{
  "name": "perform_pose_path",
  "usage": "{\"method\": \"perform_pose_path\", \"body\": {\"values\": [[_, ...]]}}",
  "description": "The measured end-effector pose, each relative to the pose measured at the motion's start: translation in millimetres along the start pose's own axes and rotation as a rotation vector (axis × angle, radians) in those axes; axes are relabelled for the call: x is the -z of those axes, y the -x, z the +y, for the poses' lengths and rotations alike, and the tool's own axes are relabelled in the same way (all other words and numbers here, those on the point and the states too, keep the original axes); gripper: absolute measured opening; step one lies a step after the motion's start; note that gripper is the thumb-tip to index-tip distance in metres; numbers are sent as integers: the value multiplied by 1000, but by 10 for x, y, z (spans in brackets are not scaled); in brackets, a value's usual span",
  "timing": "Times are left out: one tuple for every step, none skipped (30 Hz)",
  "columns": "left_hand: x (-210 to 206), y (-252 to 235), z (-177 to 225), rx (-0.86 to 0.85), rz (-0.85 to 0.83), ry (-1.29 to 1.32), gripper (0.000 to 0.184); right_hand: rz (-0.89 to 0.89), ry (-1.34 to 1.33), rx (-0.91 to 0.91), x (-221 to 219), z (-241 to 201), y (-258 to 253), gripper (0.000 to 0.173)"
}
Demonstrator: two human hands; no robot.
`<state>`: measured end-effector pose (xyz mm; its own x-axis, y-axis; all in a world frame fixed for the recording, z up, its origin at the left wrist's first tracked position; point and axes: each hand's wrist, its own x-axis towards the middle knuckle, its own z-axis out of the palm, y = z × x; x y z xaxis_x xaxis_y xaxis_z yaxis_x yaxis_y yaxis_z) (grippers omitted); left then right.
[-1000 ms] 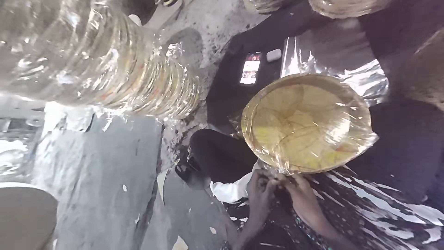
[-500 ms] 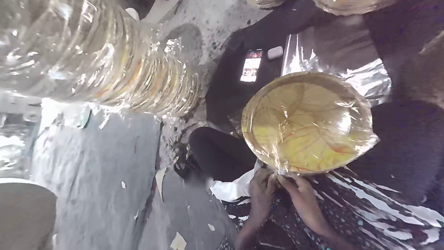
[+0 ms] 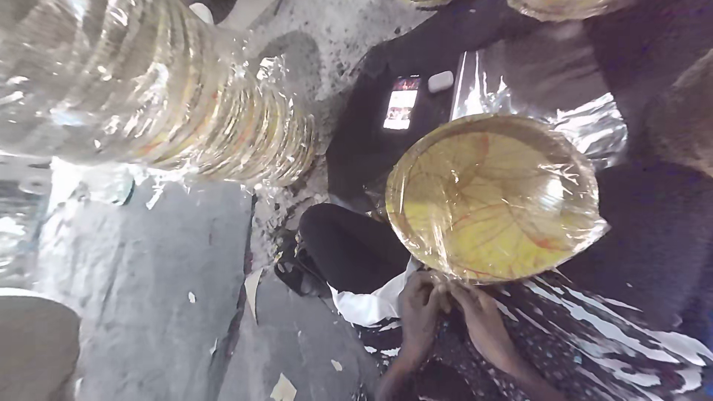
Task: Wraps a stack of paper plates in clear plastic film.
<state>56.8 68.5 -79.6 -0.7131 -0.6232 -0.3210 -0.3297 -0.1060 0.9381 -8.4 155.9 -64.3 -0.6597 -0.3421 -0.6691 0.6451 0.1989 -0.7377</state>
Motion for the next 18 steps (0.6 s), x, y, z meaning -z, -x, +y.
{"method": "perform_pose_path", "body": {"values": [[29, 12, -9, -102, 1, -78, 18, -12, -105, -43, -17, -28, 10, 17], [59, 13, -27, -209, -6, -152, 18, -37, -212, -92, -20, -56, 11, 21], [87, 8, -52, -304, -14, -201, 18, -78, -304, -134, -8, -69, 2, 29], [110, -4, -81, -390, -21, -217, 17, -133, -370, -166, 20, -63, -13, 36], [125, -18, -106, -445, -33, -201, 16, -184, -407, -189, 52, -52, -30, 39], [141, -27, -124, -458, -57, -160, 15, -224, -417, -201, 82, -39, -47, 40], [160, -24, -128, -435, -92, -135, 14, -255, -405, -197, 107, -17, -61, 39], [177, -28, -125, -410, -123, -108, 14, -270, -387, -194, 120, -7, -65, 37], [193, -39, -118, -385, -149, -93, 14, -273, -359, -189, 121, -19, -62, 34], [202, -51, -109, -355, -170, -86, 15, -279, -311, -178, 122, -38, -55, 30], [196, -57, -90, -322, -173, -77, 17, -282, -226, -155, 124, -52, -46, 26], [188, -63, -67, -273, -185, -76, 19, -270, -86, -115, 134, -68, -35, 22], [183, -69, -49, -219, -202, -78, 20, -248, 88, -65, 153, -81, -18, 20], [173, -73, -26, -169, -197, -72, 23, -212, 270, 26, 177, -74, 5, 23], [170, -73, 2, -130, -195, -76, 26, -152, 418, 169, 200, -27, 30, 25], [169, -75, 37, -90, -198, -82, 27, -85, 528, 338, 212, 20, 56, 24], [161, -92, 79, -50, -200, -87, 29, -23, 615, 505, 221, 41, 65, 21], [154, -112, 111, -20, -206, -87, 29, 13, 674, 631, 230, 37, 78, 20]]}}
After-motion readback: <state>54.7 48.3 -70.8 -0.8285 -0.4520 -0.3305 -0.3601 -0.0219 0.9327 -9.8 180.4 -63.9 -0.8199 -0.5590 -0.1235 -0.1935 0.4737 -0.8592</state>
